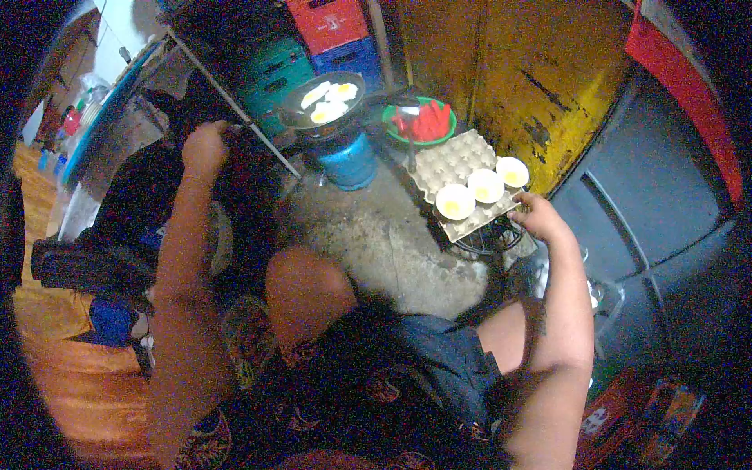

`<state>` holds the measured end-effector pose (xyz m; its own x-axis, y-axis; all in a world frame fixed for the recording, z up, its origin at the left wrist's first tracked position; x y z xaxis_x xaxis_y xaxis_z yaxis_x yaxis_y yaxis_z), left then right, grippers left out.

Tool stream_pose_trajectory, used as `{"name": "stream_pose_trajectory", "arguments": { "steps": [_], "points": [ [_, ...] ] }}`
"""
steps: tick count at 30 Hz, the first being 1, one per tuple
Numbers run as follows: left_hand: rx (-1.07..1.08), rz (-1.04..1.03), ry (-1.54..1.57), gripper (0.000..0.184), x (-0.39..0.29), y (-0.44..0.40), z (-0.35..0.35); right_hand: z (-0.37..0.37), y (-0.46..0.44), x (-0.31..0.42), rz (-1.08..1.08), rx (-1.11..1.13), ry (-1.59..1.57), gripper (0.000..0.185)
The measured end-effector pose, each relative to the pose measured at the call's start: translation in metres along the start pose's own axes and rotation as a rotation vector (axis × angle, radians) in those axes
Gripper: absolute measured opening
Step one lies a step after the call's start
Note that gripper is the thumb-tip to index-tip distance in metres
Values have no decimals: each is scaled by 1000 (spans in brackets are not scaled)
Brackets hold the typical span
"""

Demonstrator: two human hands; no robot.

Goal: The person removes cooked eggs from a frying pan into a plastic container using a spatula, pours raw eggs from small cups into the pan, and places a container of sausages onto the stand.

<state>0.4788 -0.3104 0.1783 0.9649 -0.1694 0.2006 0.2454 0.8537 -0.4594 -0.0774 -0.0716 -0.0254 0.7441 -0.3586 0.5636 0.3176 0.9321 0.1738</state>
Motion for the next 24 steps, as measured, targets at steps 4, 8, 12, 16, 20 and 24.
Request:
{"name": "stream_pose_trajectory", "arguments": {
  "steps": [4, 8, 12, 16, 20, 24],
  "points": [
    [98, 173, 304, 31, 19, 3, -39, 2, 2, 4, 6, -9, -12, 48],
    [93, 380, 755, 35, 41, -1, -142, 4, 7, 11, -17, 9, -29, 47],
    [103, 449, 941, 29, 4, 13, -135, 1, 4, 6, -16, 21, -22, 47],
    [96, 438, 925, 30, -10, 12, -147, 3, 4, 4, -29, 17, 22, 48],
    [42, 345, 700, 31, -27, 15, -137, 0, 0, -6, -36, 12, 3, 49],
    [45, 382, 645, 32, -30, 13, -150, 0, 1, -6, -39, 20, 2, 49]
  ]
}}
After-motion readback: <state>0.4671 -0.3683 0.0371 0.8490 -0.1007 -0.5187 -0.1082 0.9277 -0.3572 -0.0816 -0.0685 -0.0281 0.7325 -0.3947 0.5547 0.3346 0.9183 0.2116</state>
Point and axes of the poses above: each hand's wrist, its own y-axis away from the middle knuckle, its own z-axis out of the back of the hand, x = y × z, the point moved 7 cm from there along -y, towards the middle knuckle, and after that the axes turned 2 degrees about -z, right-handed, at the moved point
